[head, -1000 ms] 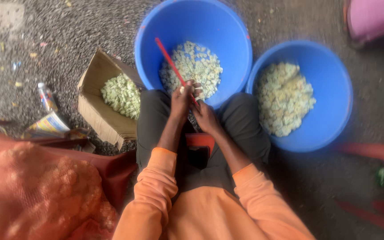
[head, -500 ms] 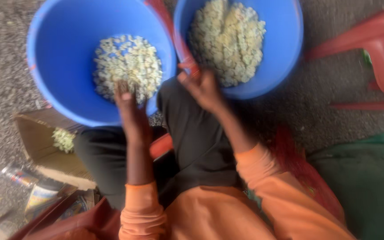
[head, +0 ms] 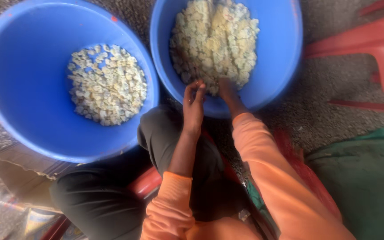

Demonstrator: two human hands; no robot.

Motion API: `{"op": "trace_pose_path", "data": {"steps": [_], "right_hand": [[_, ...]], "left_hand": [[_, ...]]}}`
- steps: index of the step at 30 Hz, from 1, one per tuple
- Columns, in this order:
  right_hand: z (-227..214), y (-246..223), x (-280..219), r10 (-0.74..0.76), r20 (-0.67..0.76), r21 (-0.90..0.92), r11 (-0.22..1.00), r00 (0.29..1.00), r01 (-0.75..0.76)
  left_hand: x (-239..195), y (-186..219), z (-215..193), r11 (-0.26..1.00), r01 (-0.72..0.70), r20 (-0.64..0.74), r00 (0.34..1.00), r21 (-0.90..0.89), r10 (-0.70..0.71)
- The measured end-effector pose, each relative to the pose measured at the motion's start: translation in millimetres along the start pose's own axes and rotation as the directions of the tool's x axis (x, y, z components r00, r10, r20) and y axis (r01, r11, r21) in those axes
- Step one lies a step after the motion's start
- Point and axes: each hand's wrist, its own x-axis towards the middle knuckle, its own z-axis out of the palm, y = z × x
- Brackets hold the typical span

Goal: The person slices cloves of garlic using a knife, placing the sliced pieces into one of two blue buckets while seated on the ground.

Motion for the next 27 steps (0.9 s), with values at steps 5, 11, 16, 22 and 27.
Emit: {"op": "trace_pose_path", "data": {"steps": [5,11,16,22,27], "right_hand": [[-19.7,22.6,14.9,0.075,0.436,0.049,0.993,0.897,-0.107],[-88.9,-12.5,-26.2,-0.006,0.164,0.59,0.802,0.986,-0.093],[-217.3,-113.8,-97.8,0.017,-0.132,0.744,0.663,0.991,0.088],[-295.2,-241.0,-170.3,-0.351,-0.373,0.673,0.535,0.859,0.511],[-269.1,-315.2,-210.2,-0.463,-0.153,0.725,0.548,0.873,0.418]], "left_hand": [[4.6,1.5,-4.1,0.998,0.044,-0.044,0.998,-0.05,-0.047],[-4.1,-9.0,7.6,0.999,-0.05,0.022,0.998,-0.013,0.051],[-17.3,15.0,-5.4,0.97,-0.237,-0.028,0.971,0.057,0.239],[-70.3,61.8,-67.7,0.941,-0.331,0.157,0.927,-0.077,0.339],[-126.1,95.3,-175.2,0.936,-0.202,-0.098,0.979,-0.287,0.181]]}}
